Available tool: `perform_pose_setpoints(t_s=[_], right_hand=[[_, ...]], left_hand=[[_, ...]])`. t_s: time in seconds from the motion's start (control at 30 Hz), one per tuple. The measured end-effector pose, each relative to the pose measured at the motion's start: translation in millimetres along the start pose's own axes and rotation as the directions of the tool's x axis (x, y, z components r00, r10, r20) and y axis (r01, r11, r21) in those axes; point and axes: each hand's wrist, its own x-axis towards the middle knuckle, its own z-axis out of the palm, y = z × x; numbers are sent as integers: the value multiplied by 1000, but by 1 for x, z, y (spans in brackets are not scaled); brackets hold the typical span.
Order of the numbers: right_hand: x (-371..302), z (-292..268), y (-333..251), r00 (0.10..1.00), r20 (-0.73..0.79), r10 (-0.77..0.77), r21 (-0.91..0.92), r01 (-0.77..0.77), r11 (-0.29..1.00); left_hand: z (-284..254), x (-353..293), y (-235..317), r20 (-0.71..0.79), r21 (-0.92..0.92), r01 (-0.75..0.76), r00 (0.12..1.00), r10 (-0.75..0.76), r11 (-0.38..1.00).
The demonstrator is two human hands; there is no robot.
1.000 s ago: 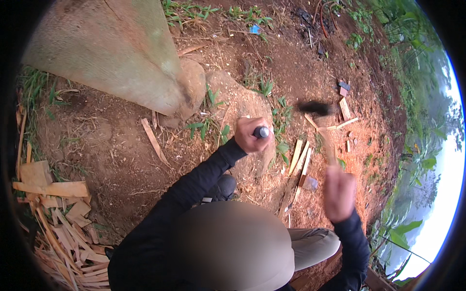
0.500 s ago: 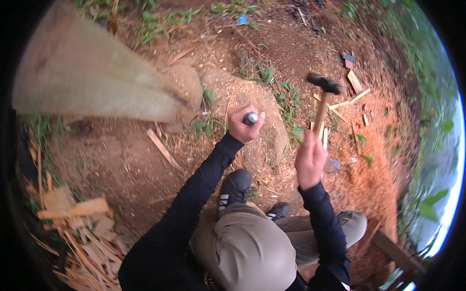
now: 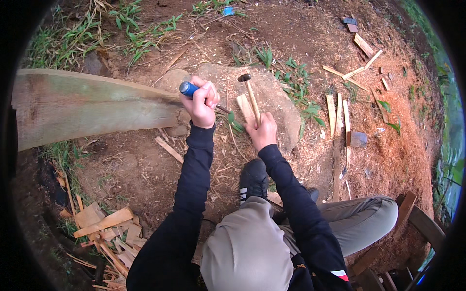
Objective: The person sits on the ground and uses a hammer and a blue-handled chisel to carve a small piece of wood placed on a rock. They repeatedly strike the chisel to shape the wood, occasionally pausing to inspect the progress.
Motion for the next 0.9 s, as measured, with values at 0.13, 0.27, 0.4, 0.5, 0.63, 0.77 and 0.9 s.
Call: perform_pose_setpoints(t_s=[0.13,0.27,0.4,0.5,0.63,0.77,0.9], right_hand=[[4,-8,-1,995,-94,29,59,-24,998],[10,-22,-3,972,-44,229,103,-224,969],[13,-22,9,961,-118,250,19,-249,968],[11,-21,17,950,-124,285,-1,-287,958],[13,-18,9,930,-85,358,124,-347,930],[11,-18,10,941,-103,322,95,-313,945],[0,-7,6,971,-110,213,15,-212,977]], left_hand=[[-4,-7,-7,-64,-17,-98,993,96,995],[6,-10,-23,-144,-102,-175,977,160,979],[26,-10,-26,-208,-126,-152,970,124,980],[32,-9,-29,-252,-92,-165,958,137,982],[24,-10,-35,-303,-82,-168,943,136,982],[20,-12,-45,-209,-124,-188,965,159,974],[13,-12,-47,-116,-222,-136,987,112,966]])
